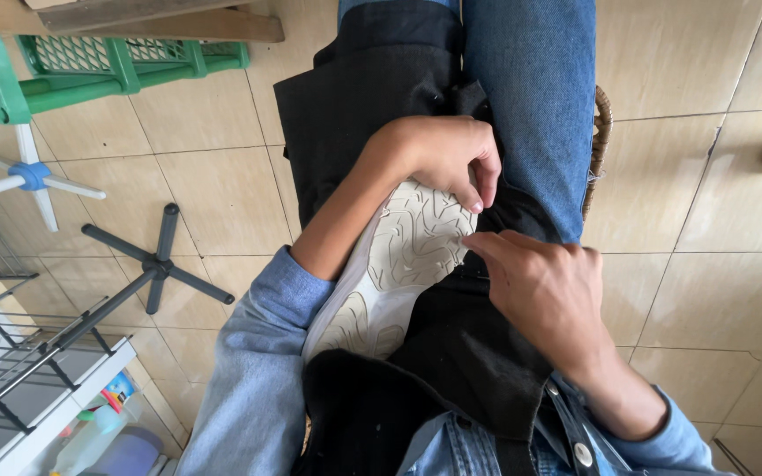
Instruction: The person cleans a beige and white sneaker by wiping the upper and sole with a cotton pad. They apply liquid from a bottle onto the pad and continue wiping the shoe's surface and sole while holding it on their lap.
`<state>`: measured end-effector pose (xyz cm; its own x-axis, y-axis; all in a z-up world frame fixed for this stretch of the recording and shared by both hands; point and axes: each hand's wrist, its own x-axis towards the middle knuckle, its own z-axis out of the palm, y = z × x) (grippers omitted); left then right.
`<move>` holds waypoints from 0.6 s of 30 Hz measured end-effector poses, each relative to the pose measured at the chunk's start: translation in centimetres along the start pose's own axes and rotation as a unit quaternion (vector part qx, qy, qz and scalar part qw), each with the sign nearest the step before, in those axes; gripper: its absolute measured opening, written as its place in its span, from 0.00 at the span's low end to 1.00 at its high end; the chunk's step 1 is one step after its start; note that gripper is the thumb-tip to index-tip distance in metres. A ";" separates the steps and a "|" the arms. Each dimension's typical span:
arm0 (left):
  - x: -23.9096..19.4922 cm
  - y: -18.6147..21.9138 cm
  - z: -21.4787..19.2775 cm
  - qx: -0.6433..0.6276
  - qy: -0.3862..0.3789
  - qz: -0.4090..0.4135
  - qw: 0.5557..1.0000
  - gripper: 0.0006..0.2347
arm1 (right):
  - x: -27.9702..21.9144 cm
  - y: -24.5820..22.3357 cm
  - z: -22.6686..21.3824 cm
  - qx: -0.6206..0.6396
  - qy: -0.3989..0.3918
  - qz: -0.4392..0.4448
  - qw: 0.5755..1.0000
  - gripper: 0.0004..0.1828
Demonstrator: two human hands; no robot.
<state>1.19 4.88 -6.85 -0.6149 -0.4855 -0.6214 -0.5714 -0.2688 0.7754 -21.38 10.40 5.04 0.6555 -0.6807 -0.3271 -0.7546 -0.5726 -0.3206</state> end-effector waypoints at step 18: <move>-2.7 1.4 -1.4 -0.030 0.005 0.030 0.999 0.07 | 1.0 1.2 0.1 0.110 0.019 -0.046 0.993 0.04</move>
